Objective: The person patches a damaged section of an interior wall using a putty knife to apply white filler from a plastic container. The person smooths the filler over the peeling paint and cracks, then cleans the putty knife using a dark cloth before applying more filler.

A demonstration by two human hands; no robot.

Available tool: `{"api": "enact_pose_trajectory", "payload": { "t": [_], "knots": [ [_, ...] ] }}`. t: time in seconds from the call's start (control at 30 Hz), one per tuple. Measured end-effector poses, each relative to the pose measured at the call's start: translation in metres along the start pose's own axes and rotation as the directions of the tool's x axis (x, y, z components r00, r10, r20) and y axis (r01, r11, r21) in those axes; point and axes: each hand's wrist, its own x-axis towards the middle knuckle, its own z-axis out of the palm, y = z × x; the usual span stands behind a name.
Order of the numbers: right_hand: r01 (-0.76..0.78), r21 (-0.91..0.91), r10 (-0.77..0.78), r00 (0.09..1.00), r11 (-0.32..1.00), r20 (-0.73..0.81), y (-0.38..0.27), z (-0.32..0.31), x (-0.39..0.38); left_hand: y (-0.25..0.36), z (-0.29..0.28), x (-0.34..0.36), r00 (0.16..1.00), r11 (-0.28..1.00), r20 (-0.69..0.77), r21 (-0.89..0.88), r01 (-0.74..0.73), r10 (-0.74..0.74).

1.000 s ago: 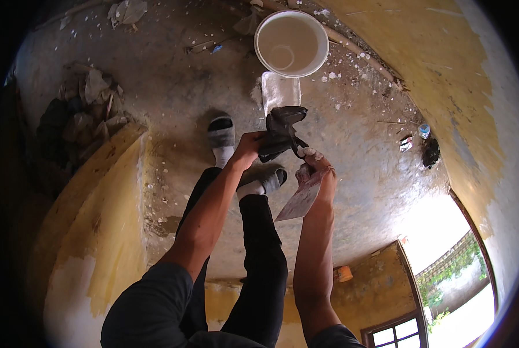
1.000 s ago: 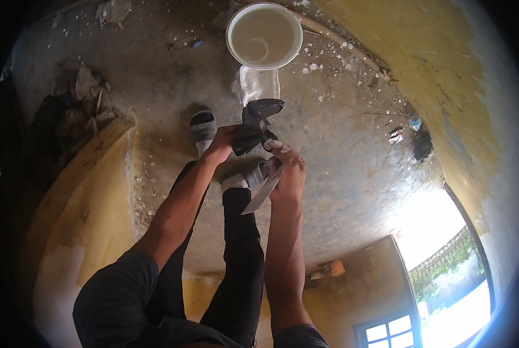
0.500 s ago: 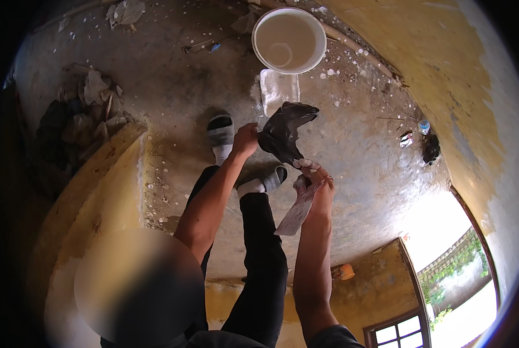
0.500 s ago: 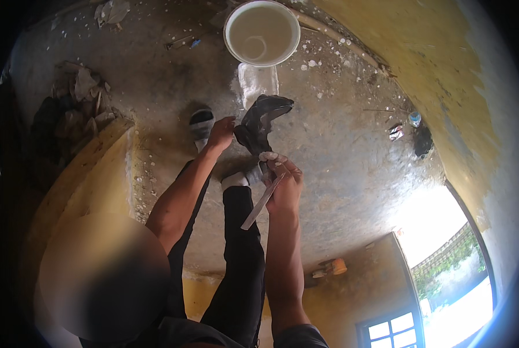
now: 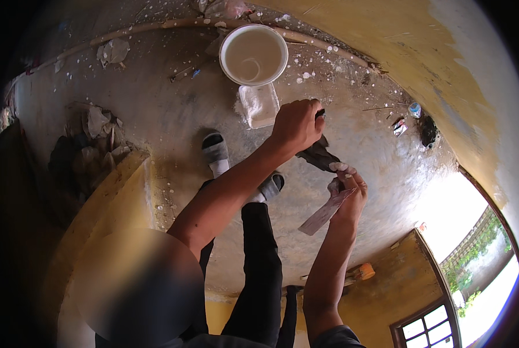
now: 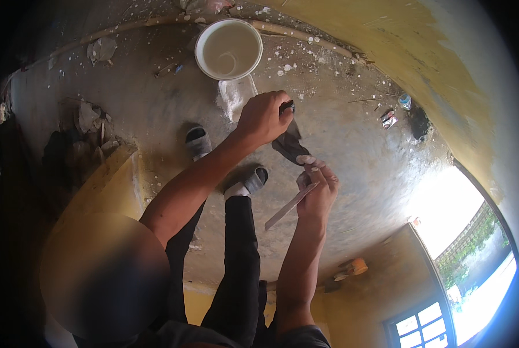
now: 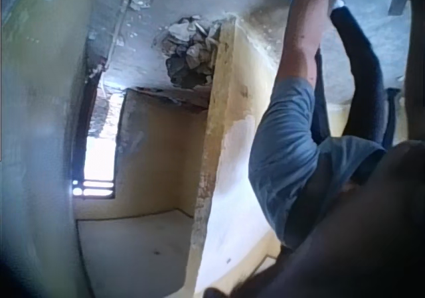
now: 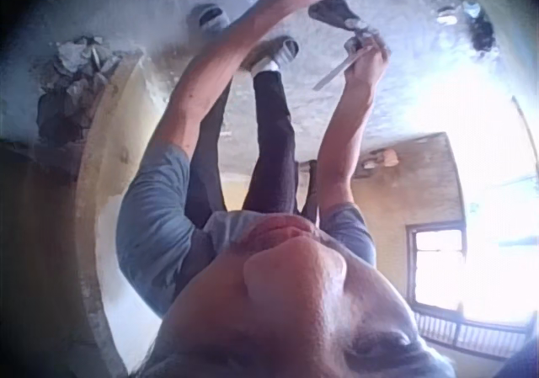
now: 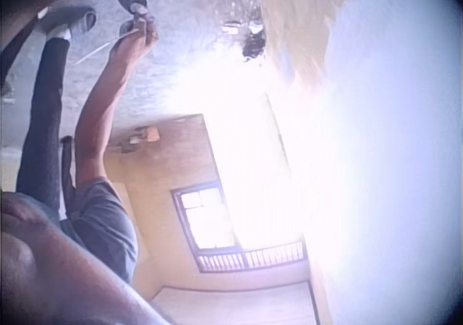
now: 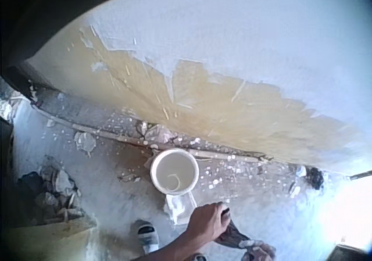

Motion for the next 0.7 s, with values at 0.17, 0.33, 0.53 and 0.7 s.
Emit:
{"api": "enact_pose_trajectory", "payload": {
  "t": [0.17,0.33,0.53,0.7],
  "knots": [
    [-0.024,-0.1,0.032,0.997,0.995,0.076,-0.016,-0.014,0.07,0.006,-0.019,0.038,0.982,0.996,0.18,0.064,-0.067,0.054],
    [-0.036,-0.145,0.044,0.997,0.989,0.055,-0.02,-0.011,0.141,-0.009,-0.019,0.078,0.99,0.988,0.122,0.126,-0.085,0.069],
    [-0.012,-0.001,0.012,1.0,1.0,-0.014,-0.014,0.0,0.182,-0.03,-0.013,0.102,0.993,0.988,0.078,0.119,-0.098,0.089],
    [0.009,-0.11,-0.024,0.99,0.994,-0.136,0.048,-0.015,0.145,-0.06,0.009,0.03,0.979,0.979,-0.101,-0.083,-0.185,0.176]
  ]
}}
